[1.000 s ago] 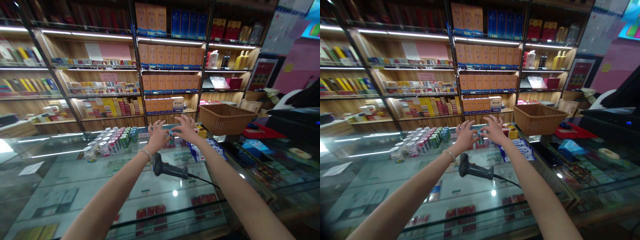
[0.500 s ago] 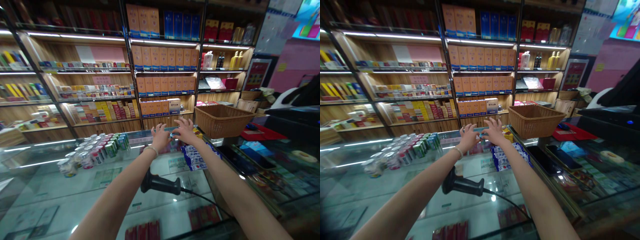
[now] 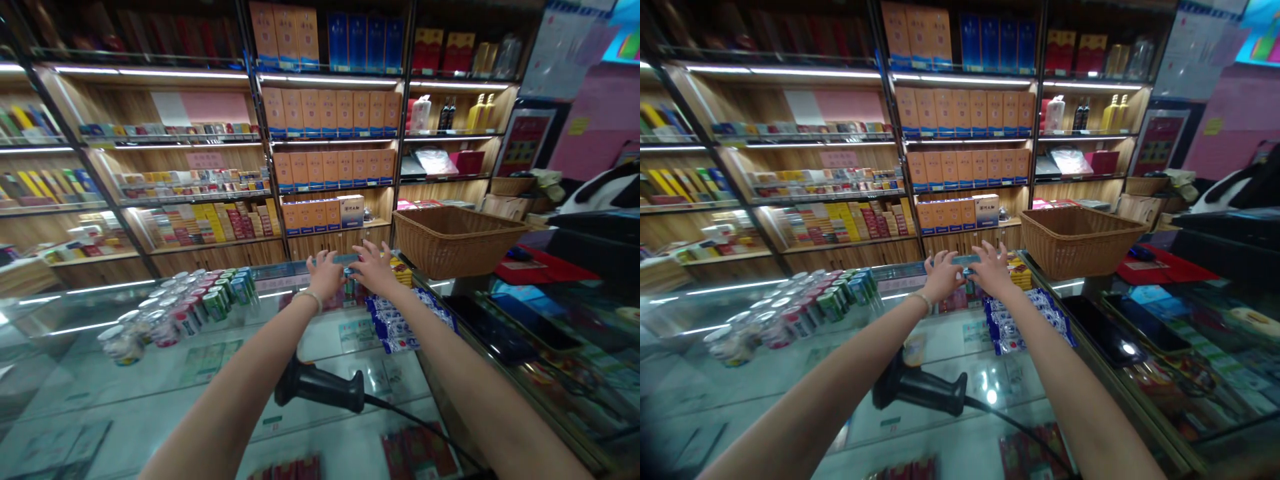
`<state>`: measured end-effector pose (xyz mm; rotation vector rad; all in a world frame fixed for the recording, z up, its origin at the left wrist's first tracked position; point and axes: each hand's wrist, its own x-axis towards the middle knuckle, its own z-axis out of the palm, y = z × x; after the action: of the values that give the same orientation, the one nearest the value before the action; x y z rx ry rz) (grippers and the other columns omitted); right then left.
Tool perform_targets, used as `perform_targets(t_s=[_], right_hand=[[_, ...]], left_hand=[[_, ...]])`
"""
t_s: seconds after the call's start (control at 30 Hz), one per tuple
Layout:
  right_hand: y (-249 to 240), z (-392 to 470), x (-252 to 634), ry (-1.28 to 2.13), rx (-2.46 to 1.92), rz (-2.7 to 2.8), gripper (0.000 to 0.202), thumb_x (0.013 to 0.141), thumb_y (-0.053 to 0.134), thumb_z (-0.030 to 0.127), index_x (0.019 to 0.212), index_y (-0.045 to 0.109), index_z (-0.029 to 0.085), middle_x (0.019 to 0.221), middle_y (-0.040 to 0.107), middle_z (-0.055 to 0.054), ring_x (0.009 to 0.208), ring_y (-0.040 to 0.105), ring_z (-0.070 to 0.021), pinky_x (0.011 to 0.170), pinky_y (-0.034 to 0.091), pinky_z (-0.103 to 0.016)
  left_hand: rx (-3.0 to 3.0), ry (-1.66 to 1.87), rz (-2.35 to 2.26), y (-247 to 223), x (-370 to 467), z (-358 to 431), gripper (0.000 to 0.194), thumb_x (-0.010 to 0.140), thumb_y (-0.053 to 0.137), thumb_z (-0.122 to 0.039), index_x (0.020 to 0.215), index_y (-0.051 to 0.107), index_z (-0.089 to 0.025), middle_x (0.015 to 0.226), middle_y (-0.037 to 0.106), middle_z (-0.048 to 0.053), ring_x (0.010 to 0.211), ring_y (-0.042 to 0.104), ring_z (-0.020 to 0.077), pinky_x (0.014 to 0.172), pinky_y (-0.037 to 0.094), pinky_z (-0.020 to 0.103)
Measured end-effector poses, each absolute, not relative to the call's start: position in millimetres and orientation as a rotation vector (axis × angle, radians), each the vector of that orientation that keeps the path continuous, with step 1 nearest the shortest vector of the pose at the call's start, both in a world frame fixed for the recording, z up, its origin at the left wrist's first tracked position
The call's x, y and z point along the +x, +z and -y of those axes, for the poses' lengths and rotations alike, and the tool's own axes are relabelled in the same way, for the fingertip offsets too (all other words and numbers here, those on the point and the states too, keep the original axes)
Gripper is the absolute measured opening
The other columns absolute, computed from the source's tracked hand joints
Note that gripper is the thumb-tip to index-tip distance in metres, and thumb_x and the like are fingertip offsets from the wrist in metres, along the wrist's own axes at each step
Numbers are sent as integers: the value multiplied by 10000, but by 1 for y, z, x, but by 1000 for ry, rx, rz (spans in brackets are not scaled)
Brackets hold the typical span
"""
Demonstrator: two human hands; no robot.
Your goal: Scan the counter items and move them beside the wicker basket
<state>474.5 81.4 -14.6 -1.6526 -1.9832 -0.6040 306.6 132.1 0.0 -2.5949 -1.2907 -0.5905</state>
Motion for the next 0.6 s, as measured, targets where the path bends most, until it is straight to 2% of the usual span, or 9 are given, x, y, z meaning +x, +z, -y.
perform_targets(t_s=[0.13, 0.3, 0.6], right_hand=[[-11, -81, 475, -573, -1645, 1971, 157, 890, 738, 343, 1031, 801, 369, 1539, 537, -47, 1475, 348, -354, 1178, 129, -735], [-8, -81, 476, -599, -1657, 2016, 171, 885, 738, 333, 1044, 802, 338, 1574, 494, -73, 1497, 318, -365, 1186, 109, -739], [-13, -79, 485, -598, -1684, 2018, 316, 956, 632, 491, 1197, 760, 333, 1631, 412, -94, 1539, 241, -365, 1216, 43, -722]], left_hand=[[-2607, -596, 1305, -2, 307, -137, 123, 805, 773, -377, 898, 808, -304, 1553, 520, 73, 1478, 340, 389, 1166, 226, 711], [-2613, -608, 1290, -1, 310, -141, 119, 811, 776, -366, 904, 806, -298, 1563, 509, 78, 1484, 334, 385, 1173, 212, 705], [-2603, -572, 1278, 2, 320, -153, 129, 844, 731, -360, 927, 809, -298, 1551, 507, 83, 1483, 322, 369, 1176, 216, 691]])
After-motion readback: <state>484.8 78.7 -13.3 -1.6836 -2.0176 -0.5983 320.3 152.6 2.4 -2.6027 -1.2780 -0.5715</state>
